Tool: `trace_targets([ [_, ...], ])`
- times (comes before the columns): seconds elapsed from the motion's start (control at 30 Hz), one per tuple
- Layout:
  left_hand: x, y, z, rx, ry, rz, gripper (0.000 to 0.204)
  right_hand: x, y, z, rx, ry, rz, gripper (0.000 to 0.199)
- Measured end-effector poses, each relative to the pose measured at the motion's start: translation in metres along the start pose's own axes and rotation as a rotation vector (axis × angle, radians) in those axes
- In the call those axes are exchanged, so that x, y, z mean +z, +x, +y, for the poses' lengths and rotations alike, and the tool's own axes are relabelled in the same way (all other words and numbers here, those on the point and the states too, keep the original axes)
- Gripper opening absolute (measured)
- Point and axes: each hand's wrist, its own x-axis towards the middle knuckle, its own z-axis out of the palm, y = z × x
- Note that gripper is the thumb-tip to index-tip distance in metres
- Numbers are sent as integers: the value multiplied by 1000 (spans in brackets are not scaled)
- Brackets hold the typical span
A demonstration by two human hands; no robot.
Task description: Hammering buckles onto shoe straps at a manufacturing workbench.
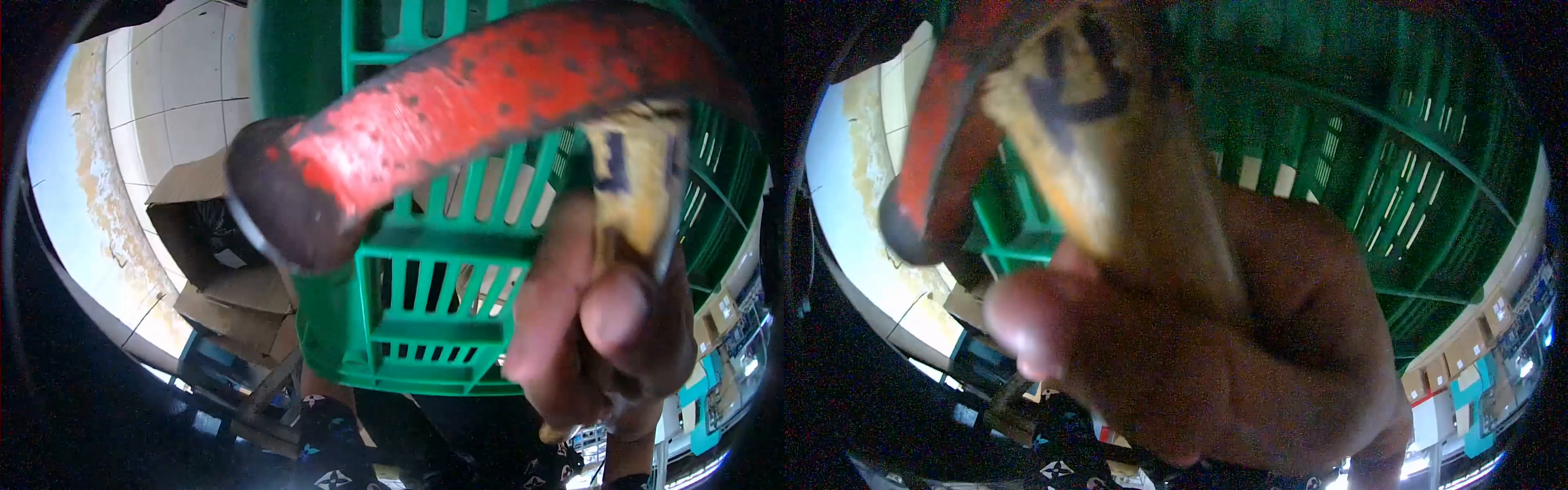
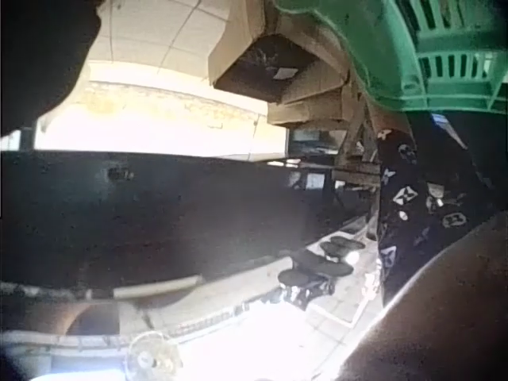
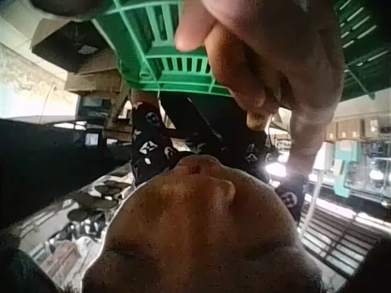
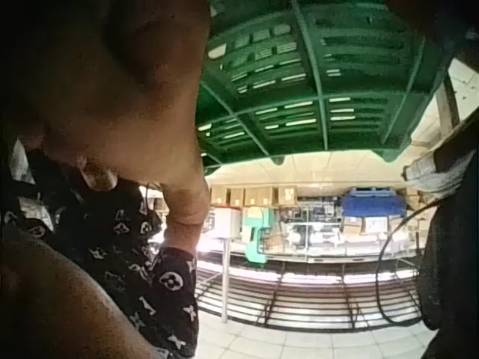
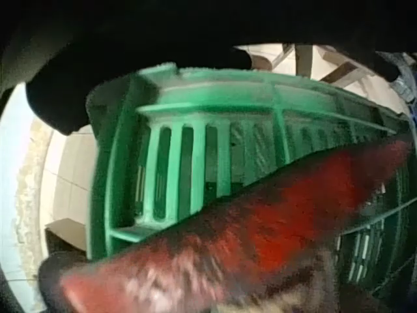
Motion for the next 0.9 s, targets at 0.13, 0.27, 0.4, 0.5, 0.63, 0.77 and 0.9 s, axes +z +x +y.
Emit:
trace_targets([
  [0.13, 55, 10, 35, 15, -175, -107, 50, -2, 14, 21, -179, -20, -20, 39],
  [0.27, 10, -6, -48, -100, -224, 98, 49, 11, 8, 7, 27, -444, 375, 43],
  [0.4, -22, -24, -120, -308, -101, 767, 47, 20, 15, 4, -16, -287, -17, 38],
  [0.5, 45, -21, -206, -414, -73, 1229, 45, 13, 17, 3, -81, -286, -104, 36],
  [0.63, 125, -94, -265, -225, -46, 1931, 43, 11, 24, 8, -157, -350, -195, 35],
  [0.77, 258, -122, -128, 262, -687, 1722, 39, -33, 24, 1, -228, -457, -140, 35],
  [0.9, 357, -228, -77, 508, -600, 1454, 20, -16, 25, 5, -291, -440, -157, 32],
])
